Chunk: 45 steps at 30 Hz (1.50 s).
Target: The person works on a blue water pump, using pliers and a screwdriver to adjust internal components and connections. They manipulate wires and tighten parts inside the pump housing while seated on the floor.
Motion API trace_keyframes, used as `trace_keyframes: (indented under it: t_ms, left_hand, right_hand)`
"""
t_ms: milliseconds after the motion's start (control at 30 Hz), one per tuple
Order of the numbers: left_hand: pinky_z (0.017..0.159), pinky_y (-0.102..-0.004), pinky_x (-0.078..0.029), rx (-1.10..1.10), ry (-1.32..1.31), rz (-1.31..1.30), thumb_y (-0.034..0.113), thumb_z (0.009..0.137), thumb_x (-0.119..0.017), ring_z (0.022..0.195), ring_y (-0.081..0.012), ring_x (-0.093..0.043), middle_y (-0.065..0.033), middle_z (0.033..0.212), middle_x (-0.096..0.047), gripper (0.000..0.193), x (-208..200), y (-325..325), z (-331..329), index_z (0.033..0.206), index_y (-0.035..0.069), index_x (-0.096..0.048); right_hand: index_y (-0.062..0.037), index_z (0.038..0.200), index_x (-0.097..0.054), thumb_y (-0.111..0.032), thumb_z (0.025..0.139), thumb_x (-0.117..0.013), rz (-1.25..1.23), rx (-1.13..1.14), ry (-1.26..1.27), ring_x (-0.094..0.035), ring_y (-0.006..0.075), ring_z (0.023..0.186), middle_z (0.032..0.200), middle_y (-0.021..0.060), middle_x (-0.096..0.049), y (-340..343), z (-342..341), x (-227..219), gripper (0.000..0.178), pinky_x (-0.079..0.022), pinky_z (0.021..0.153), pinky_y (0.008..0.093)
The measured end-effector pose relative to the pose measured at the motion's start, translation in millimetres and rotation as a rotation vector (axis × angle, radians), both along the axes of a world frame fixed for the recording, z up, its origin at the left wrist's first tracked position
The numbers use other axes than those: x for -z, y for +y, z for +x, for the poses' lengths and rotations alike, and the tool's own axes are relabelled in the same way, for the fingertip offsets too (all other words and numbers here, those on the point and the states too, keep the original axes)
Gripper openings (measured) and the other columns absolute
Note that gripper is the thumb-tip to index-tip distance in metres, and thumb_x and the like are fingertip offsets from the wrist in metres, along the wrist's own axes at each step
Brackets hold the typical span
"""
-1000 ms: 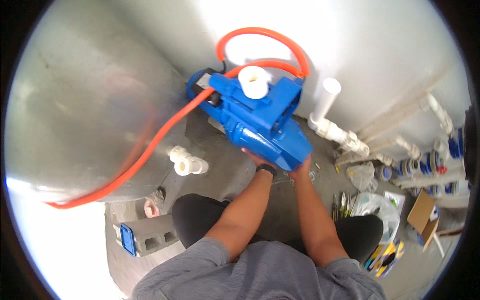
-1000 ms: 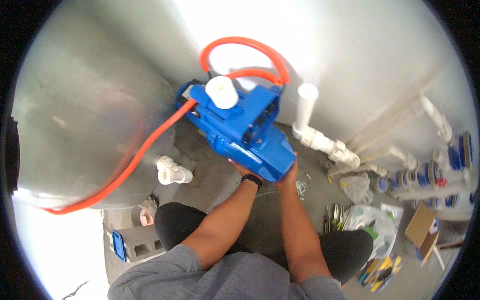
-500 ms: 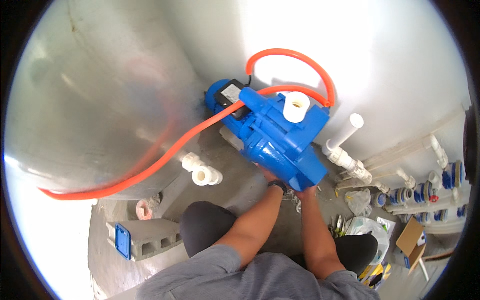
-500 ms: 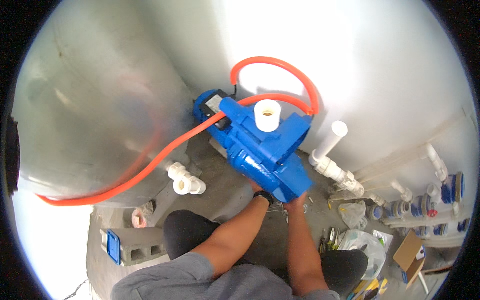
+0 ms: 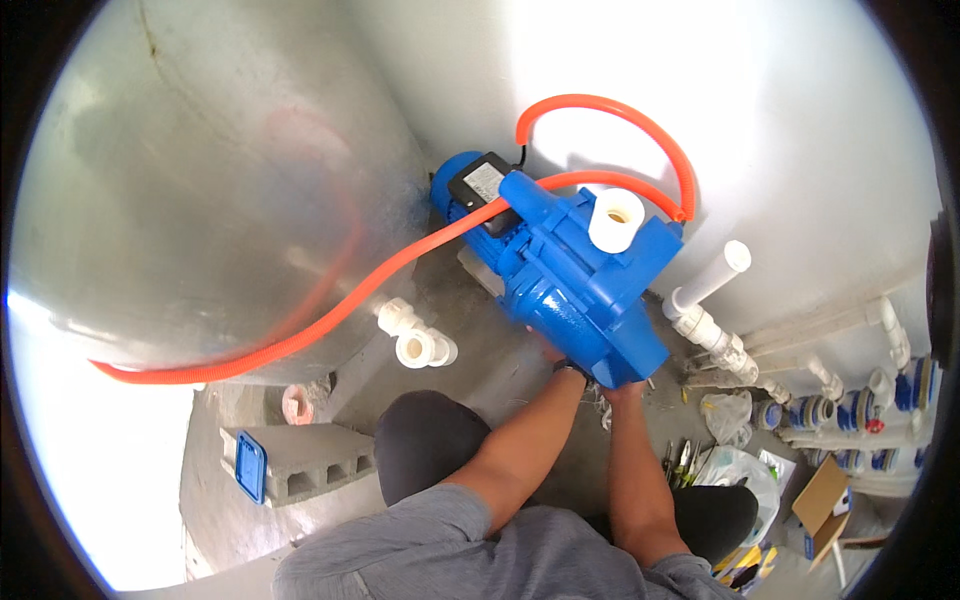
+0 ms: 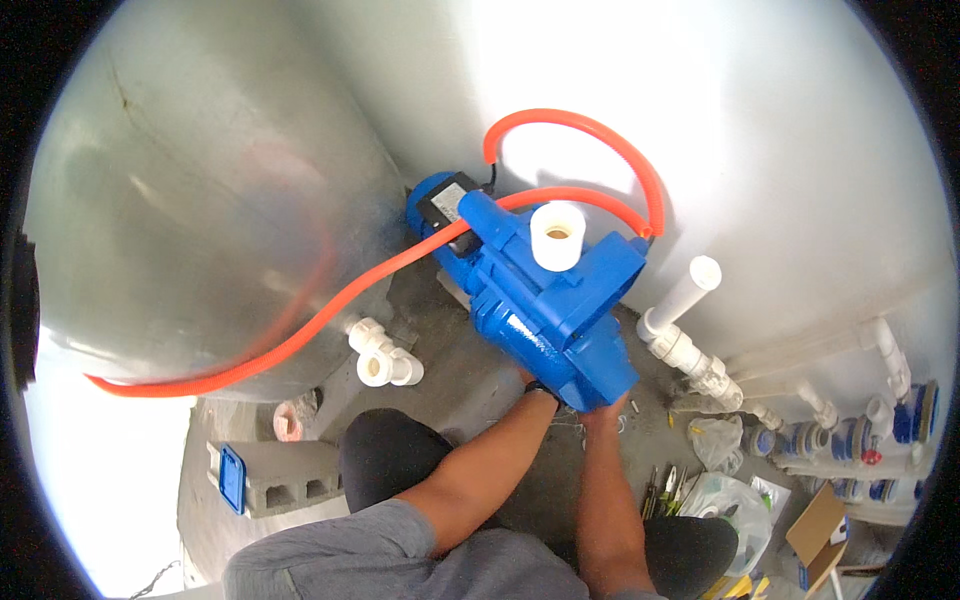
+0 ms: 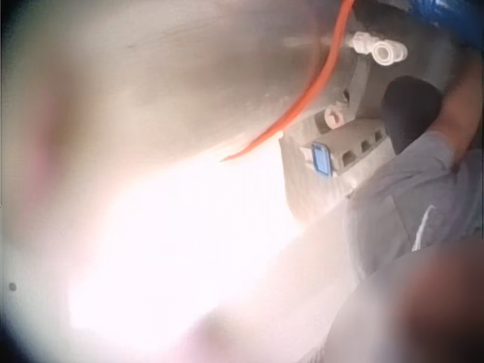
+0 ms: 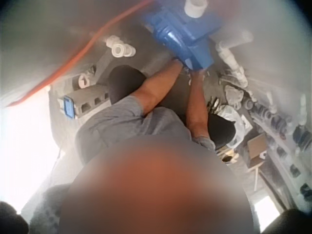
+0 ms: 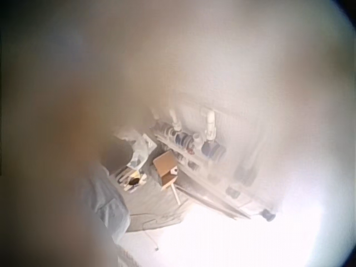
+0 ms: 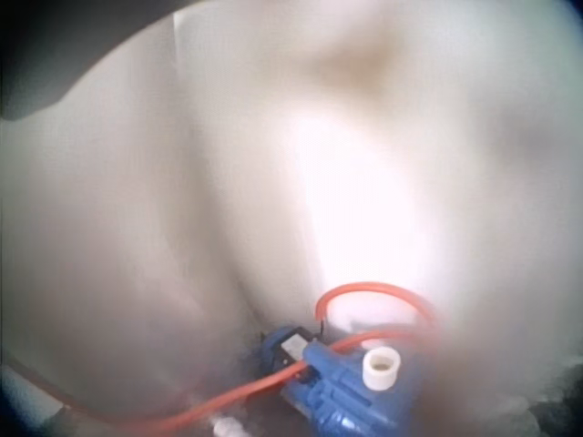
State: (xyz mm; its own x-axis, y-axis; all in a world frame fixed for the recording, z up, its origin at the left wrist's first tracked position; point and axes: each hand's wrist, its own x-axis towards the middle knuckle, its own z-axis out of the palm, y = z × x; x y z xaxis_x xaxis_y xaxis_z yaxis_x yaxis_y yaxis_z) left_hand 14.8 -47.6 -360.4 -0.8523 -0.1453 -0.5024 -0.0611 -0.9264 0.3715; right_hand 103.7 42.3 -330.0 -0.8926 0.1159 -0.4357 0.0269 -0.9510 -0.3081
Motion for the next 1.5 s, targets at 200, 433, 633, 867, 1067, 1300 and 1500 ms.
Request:
trace_keyframes:
  t_ms: [200, 433, 633, 867, 1067, 1300, 1500]
  left_hand:
    - [0.117, -0.0525, -0.036, -0.014, -0.010, 0.010, 0.065, 0.106, -0.033, 0.137, -0.0339, -0.047, -0.0157, 0.154, -0.046, 0.075, 0.1, 2.6, 0.5, 0.151, 0.006, -0.044]
    - [0.116, -0.0519, -0.037, 0.084, 0.017, -0.019, 0.065, 0.105, -0.034, 0.136, -0.0339, -0.048, -0.0157, 0.152, -0.048, 0.076, -8.4, 1.1, -6.2, 0.150, 0.005, -0.045]
    - [0.115, -0.0513, -0.037, 0.174, 0.027, -0.011, 0.065, 0.105, -0.034, 0.136, -0.0339, -0.049, -0.0158, 0.151, -0.050, 0.076, -22.9, 7.7, -8.6, 0.149, 0.005, -0.045]
    - [0.115, -0.0507, -0.038, 0.232, 0.038, 0.009, 0.066, 0.105, -0.035, 0.135, -0.0338, -0.050, -0.0159, 0.149, -0.051, 0.076, -26.7, 10.8, -9.1, 0.148, 0.004, -0.046]
    - [0.114, -0.0501, -0.039, 0.273, 0.048, 0.039, 0.066, 0.105, -0.036, 0.134, -0.0338, -0.051, -0.0159, 0.148, -0.053, 0.077, -23.0, 5.2, -7.3, 0.148, 0.003, -0.047]
    - [0.113, -0.0495, -0.039, 0.350, 0.089, 0.110, 0.066, 0.104, -0.037, 0.133, -0.0338, -0.052, -0.0160, 0.146, -0.055, 0.077, -26.5, -5.1, -4.6, 0.147, 0.002, -0.048]
    - [0.113, -0.0490, -0.040, 0.420, 0.077, 0.168, 0.066, 0.104, -0.038, 0.133, -0.0337, -0.053, -0.0160, 0.144, -0.057, 0.077, -27.9, -10.8, -6.1, 0.146, 0.002, -0.048]
  right_hand:
    - [-0.0073, 0.140, -0.056, -0.054, 0.099, -0.054, 0.075, 0.012, 0.056, -0.060, 0.0339, 0.121, 0.134, 0.0131, -0.062, 5.5, -0.5, 5.4, 0.062, -0.049, 0.105, 0.0516]
    - [-0.0080, 0.142, -0.052, -0.062, 0.100, -0.051, 0.105, 0.029, -0.135, -0.058, 0.0334, 0.125, 0.140, 0.0168, -0.058, 16.2, -5.2, -4.9, 0.069, -0.048, 0.106, 0.0533]
    - [-0.0086, 0.137, -0.058, -0.061, 0.101, -0.051, 0.114, 0.058, -0.187, -0.061, 0.0308, 0.120, 0.132, 0.0137, -0.064, 20.0, -13.4, -24.9, 0.064, -0.049, 0.105, 0.0492]
    - [-0.0100, 0.132, -0.062, -0.056, 0.104, -0.048, 0.074, 0.030, -0.204, -0.064, 0.0275, 0.115, 0.130, 0.0101, -0.067, 26.6, -16.9, -30.9, 0.056, -0.050, 0.105, 0.0462]
    - [-0.0110, 0.133, -0.062, -0.047, 0.107, -0.037, 0.072, 0.026, -0.274, -0.065, 0.0275, 0.115, 0.130, 0.0099, -0.067, 22.7, -13.5, -30.4, 0.051, -0.050, 0.105, 0.0463]
    - [-0.0107, 0.138, -0.058, -0.050, 0.105, -0.037, 0.103, 0.004, -0.180, -0.060, 0.0301, 0.123, 0.136, 0.0124, -0.063, 16.8, -11.3, -30.9, 0.056, -0.047, 0.109, 0.0492]
    - [-0.0108, 0.139, -0.057, -0.051, 0.106, -0.037, 0.143, 0.036, -0.155, -0.059, 0.0306, 0.124, 0.137, 0.0122, -0.062, 5.8, -4.1, -19.8, 0.056, -0.046, 0.110, 0.0496]
